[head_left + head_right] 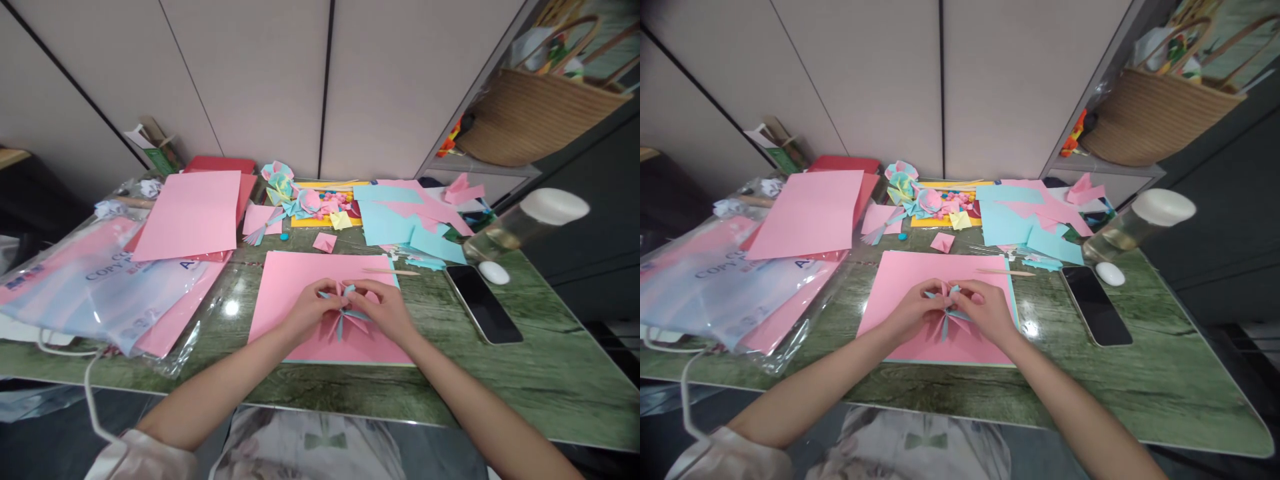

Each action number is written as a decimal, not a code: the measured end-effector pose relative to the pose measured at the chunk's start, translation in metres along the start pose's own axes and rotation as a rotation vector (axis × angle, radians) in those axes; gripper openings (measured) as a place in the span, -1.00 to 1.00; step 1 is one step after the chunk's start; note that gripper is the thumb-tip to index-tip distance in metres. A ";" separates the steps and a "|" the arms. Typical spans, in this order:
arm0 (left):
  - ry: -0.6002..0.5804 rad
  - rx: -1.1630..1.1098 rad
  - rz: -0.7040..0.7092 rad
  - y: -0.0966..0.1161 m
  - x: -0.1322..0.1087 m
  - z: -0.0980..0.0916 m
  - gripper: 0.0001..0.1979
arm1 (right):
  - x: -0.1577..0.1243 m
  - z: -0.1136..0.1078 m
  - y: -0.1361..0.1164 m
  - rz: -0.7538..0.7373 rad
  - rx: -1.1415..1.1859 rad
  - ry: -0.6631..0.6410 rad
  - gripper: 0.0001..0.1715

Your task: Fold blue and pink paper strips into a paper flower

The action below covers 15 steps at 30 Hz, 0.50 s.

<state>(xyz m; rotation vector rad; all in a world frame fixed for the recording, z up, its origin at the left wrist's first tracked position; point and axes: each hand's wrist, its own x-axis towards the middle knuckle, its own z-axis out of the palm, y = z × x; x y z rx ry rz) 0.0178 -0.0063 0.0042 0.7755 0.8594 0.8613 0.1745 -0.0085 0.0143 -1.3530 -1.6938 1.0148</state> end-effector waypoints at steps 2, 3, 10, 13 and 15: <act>0.014 0.034 0.028 0.000 0.000 0.000 -0.77 | -0.001 0.001 0.000 0.010 -0.015 -0.003 -0.71; 0.021 0.056 0.040 -0.001 0.000 0.000 -0.77 | -0.001 0.002 0.001 0.009 -0.031 0.001 -0.68; 0.115 0.123 0.133 -0.007 0.004 0.001 -0.75 | -0.003 0.004 0.010 -0.245 -0.400 0.128 -0.65; 0.147 0.179 0.176 -0.011 0.006 0.000 -0.77 | -0.003 0.005 0.014 -0.314 -0.509 0.154 -0.66; 0.158 0.218 0.182 -0.014 0.007 -0.001 -0.79 | -0.002 0.006 0.015 -0.312 -0.536 0.148 -0.66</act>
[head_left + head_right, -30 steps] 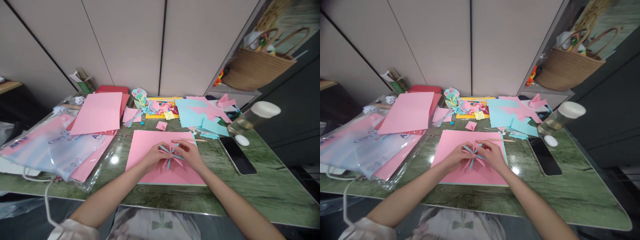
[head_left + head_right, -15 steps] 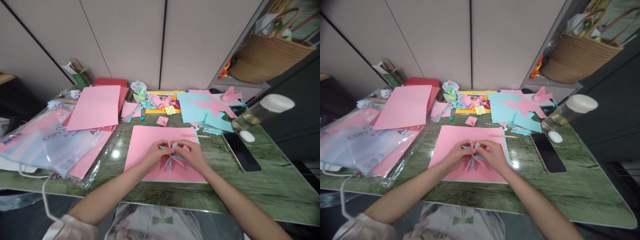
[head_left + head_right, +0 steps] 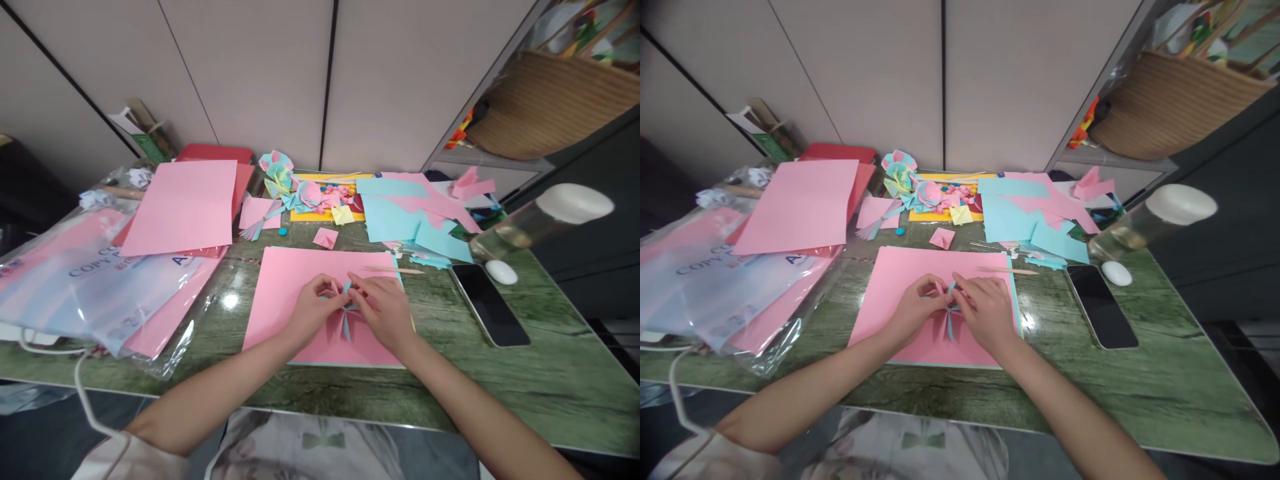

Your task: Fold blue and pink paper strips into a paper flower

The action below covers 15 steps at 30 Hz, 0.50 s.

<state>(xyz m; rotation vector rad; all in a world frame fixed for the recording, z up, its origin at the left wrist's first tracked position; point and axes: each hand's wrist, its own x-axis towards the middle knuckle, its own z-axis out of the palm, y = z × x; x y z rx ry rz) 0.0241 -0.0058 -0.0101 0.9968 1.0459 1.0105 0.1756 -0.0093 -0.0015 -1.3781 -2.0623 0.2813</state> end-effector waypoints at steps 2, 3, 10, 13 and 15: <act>0.003 0.026 -0.007 -0.002 0.001 -0.001 -0.77 | 0.001 0.001 -0.001 0.024 0.007 -0.012 -0.68; -0.001 0.030 -0.015 -0.002 0.001 -0.001 -0.74 | 0.002 0.001 -0.001 0.049 0.026 -0.015 -0.70; -0.136 0.014 -0.127 0.000 0.004 -0.004 -0.70 | 0.009 0.001 0.004 0.401 0.554 -0.128 -0.70; -0.142 0.112 -0.036 0.002 0.007 -0.007 -0.74 | 0.011 0.002 0.009 0.438 0.676 -0.189 -0.70; -0.123 0.184 0.028 0.004 0.008 -0.009 -0.79 | 0.011 0.002 0.010 0.441 0.682 -0.205 -0.75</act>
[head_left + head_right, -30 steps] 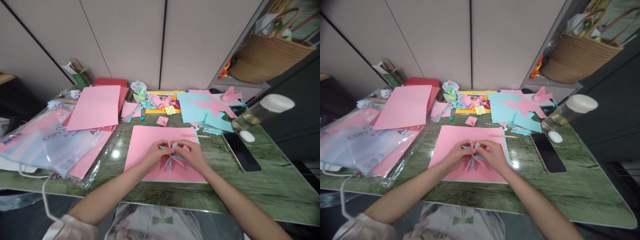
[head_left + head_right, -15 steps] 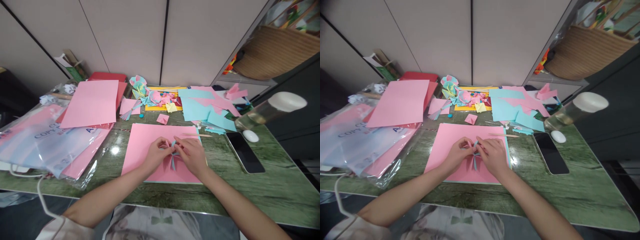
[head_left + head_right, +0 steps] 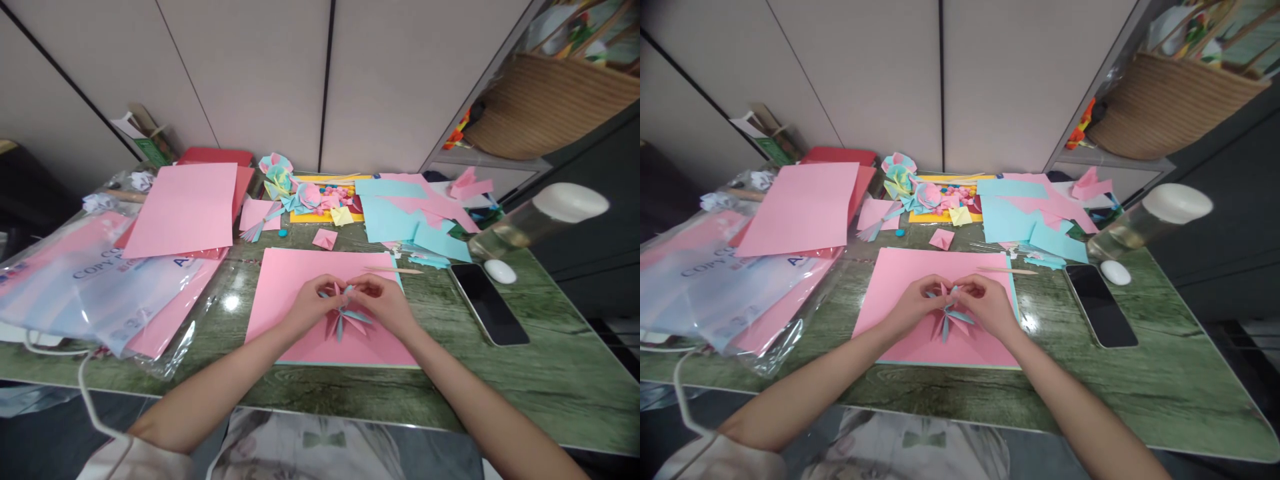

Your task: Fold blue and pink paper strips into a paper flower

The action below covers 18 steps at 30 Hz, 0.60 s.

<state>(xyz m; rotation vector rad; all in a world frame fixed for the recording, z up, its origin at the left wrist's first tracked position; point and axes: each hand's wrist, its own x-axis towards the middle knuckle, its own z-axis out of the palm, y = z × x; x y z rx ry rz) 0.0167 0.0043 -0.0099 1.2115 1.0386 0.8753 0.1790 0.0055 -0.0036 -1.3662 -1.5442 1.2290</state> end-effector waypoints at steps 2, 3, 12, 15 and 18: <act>0.015 0.048 0.016 0.002 0.001 -0.001 -0.81 | 0.000 0.000 0.000 -0.004 -0.022 0.001 -0.79; 0.019 0.066 0.017 0.004 0.002 -0.002 -0.82 | -0.001 0.001 -0.001 -0.011 -0.038 0.009 -0.81; -0.004 0.083 0.023 0.000 0.005 -0.005 -0.83 | -0.004 0.004 -0.002 -0.054 -0.194 0.077 -0.82; 0.003 0.097 0.041 -0.001 0.005 -0.005 -0.85 | -0.004 0.005 -0.002 -0.041 -0.175 0.058 -0.82; 0.027 0.128 0.061 -0.002 0.004 -0.004 -0.86 | -0.004 0.006 -0.003 -0.036 -0.135 0.046 -0.79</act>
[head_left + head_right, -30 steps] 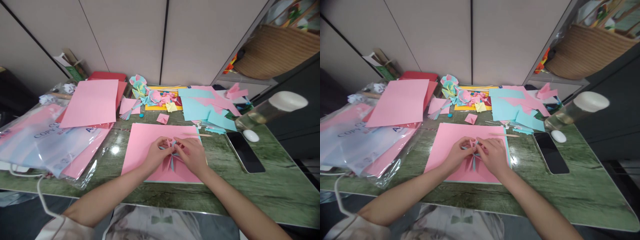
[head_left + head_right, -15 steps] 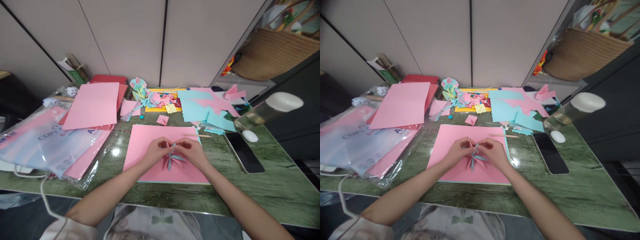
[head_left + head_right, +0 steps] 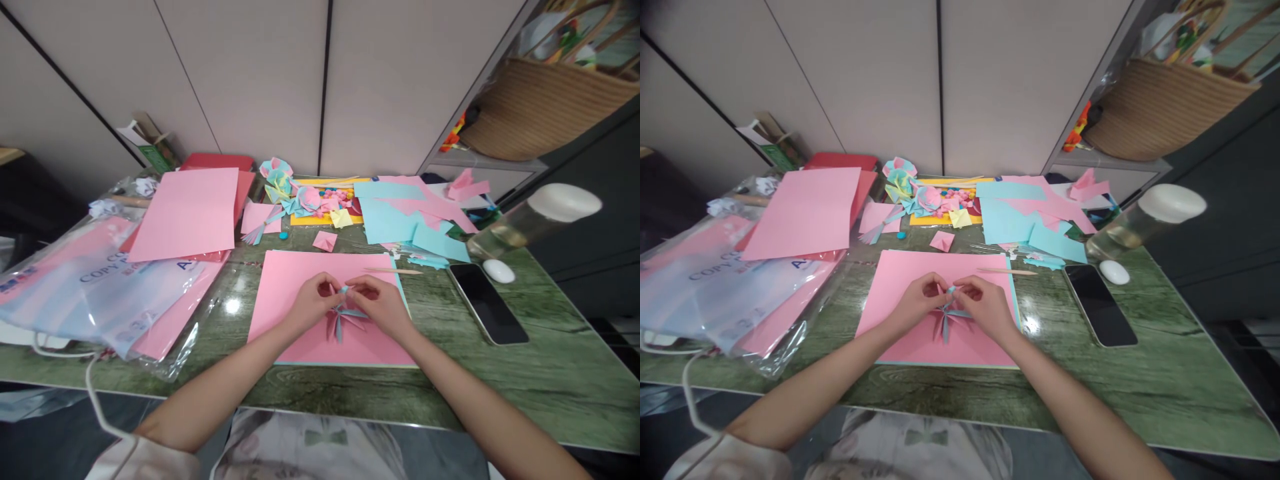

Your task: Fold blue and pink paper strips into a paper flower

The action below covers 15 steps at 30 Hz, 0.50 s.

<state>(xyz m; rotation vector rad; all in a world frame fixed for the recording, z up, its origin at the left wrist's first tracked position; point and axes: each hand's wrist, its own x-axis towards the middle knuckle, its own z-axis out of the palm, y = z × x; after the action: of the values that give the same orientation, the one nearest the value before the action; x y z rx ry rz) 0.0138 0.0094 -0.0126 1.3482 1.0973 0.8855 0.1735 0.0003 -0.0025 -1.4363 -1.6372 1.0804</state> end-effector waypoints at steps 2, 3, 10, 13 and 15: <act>0.006 0.009 -0.007 0.001 0.000 0.000 -0.87 | -0.001 0.000 -0.001 -0.013 0.005 -0.007 -0.75; 0.004 0.004 -0.015 0.001 0.000 0.000 -0.87 | -0.001 0.000 -0.001 -0.027 -0.010 -0.012 -0.75; -0.080 -0.075 -0.056 0.003 -0.001 0.001 -0.85 | -0.003 0.000 -0.003 -0.137 -0.198 0.006 -0.84; -0.070 -0.106 -0.071 0.003 0.000 0.002 -0.82 | -0.002 -0.001 -0.003 -0.112 -0.143 -0.015 -0.84; -0.082 -0.121 -0.094 0.002 0.000 0.001 -0.79 | -0.002 -0.001 -0.004 -0.078 -0.070 -0.031 -0.85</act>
<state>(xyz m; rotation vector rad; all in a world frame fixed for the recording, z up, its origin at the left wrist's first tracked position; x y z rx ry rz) 0.0150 0.0093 -0.0106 1.2126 1.0195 0.8079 0.1732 -0.0013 0.0012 -1.3939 -1.7542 1.0155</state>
